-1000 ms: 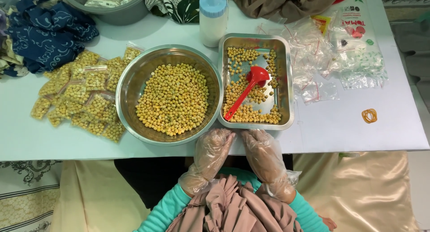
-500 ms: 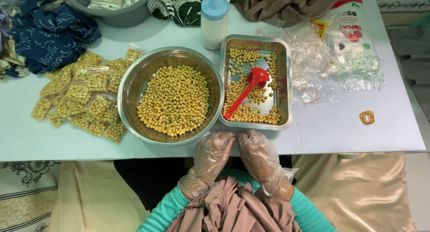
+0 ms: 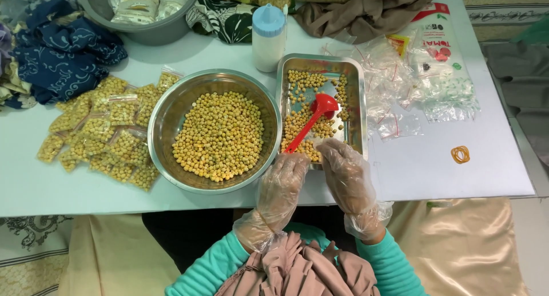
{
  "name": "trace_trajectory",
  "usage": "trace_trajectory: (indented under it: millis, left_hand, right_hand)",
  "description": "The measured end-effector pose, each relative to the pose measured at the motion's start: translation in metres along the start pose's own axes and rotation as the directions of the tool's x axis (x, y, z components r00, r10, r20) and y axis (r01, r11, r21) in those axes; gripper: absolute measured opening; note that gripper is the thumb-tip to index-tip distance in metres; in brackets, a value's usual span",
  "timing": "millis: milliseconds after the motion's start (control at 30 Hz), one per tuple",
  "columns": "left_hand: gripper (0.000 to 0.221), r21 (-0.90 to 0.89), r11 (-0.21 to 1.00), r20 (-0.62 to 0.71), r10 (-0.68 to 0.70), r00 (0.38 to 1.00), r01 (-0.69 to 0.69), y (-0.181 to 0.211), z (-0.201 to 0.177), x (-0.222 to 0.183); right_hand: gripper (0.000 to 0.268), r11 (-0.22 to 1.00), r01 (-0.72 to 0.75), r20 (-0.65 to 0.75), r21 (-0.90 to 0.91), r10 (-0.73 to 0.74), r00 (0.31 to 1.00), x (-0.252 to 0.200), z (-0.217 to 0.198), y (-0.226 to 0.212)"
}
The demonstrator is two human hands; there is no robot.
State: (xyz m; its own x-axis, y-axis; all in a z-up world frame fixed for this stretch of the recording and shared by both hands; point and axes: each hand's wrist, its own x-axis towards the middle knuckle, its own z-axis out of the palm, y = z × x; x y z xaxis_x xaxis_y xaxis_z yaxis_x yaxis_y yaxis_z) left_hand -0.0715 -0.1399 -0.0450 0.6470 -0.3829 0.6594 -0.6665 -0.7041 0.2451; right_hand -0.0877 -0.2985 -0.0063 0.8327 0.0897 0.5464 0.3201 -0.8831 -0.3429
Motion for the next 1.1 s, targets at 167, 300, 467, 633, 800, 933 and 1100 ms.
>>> trace_trajectory:
  millis: [167,300,467,633,800,933,1100]
  left_hand:
    - [0.006,-0.003,0.999,0.009,0.032,0.999,-0.032,0.008,-0.007,0.0]
    - [0.033,-0.142,0.989,0.134,-0.011,0.991,0.03,0.008,-0.015,-0.008]
    - [0.032,-0.116,0.993,0.159,0.002,0.987,0.017,0.009,-0.017,-0.012]
    - [0.037,-0.254,0.965,0.262,0.003,0.965,0.066,0.005,-0.019,-0.007]
    - [0.023,-0.381,0.917,0.203,-0.037,0.979,0.114,0.016,-0.025,0.034]
    - [0.021,-0.414,0.909,0.194,0.045,0.98,0.041,0.027,-0.01,0.065]
    - [0.014,-0.43,0.903,0.132,0.054,0.99,0.009,0.035,0.021,0.086]
  right_hand:
    - [0.015,0.986,-0.168,0.112,0.01,0.166,0.98,-0.016,0.006,0.01]
    - [0.018,0.956,-0.137,0.096,0.258,0.116,0.989,-0.012,-0.009,-0.004]
    - [0.014,0.943,-0.169,0.147,0.286,0.131,0.98,-0.016,-0.015,-0.004]
    - [0.011,0.931,-0.192,0.09,0.311,0.172,0.981,-0.005,-0.034,0.01]
    - [0.012,0.967,-0.25,-0.141,0.045,0.254,0.957,-0.012,-0.042,0.09]
    - [0.014,0.899,-0.438,-0.206,-0.026,0.424,0.882,-0.005,-0.055,0.137]
    - [0.024,0.856,-0.421,-0.16,-0.3,0.39,0.907,-0.02,-0.017,0.205]
